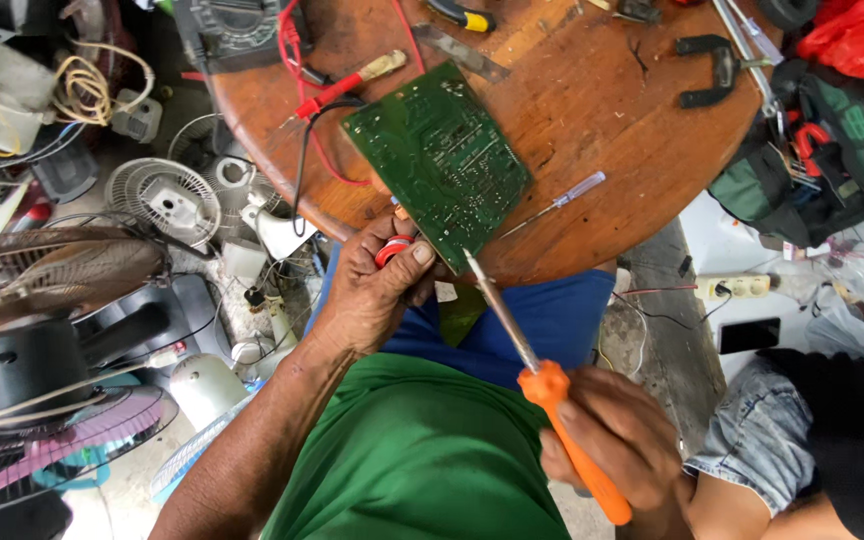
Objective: The person uses a soldering iron to apply solder to various points on a green circuit board. They hold the board with one hand and the tool with the other, working on a wooden table in a cluttered workshop.
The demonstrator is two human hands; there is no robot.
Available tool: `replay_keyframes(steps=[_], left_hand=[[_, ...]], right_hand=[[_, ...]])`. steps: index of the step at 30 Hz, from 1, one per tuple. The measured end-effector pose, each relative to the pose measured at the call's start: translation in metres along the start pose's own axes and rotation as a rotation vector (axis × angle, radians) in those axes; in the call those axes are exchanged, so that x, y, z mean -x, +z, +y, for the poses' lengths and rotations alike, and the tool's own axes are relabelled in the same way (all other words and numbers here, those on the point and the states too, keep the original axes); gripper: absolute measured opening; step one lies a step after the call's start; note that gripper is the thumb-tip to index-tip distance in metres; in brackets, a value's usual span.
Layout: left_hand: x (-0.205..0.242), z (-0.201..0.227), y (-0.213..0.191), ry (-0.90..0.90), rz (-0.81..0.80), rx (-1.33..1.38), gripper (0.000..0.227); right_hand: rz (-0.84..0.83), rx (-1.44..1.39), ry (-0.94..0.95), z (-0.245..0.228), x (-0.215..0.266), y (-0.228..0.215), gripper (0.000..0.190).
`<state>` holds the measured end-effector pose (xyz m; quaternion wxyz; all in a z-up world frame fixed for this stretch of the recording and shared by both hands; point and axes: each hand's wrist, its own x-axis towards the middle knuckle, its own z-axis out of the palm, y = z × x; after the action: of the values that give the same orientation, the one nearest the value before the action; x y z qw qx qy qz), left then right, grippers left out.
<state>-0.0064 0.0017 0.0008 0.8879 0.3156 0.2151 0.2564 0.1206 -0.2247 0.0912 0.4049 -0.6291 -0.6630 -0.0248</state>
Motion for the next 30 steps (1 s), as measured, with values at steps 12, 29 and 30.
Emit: replay_keyframes(steps=[12,29,30], left_hand=[[0.006,0.010,0.001,-0.011,0.050,-0.123,0.024],[0.002,-0.030,-0.014,-0.026,0.144,0.092,0.023],[0.002,-0.032,-0.015,-0.021,0.152,0.114,0.023]], right_hand=[[0.315,0.131,-0.191,0.075,-0.039,0.086,0.037],[0.405,0.235,-0.096,0.090,-0.026,0.126,0.023],[0.419,0.266,-0.087,0.089,-0.030,0.125,0.020]])
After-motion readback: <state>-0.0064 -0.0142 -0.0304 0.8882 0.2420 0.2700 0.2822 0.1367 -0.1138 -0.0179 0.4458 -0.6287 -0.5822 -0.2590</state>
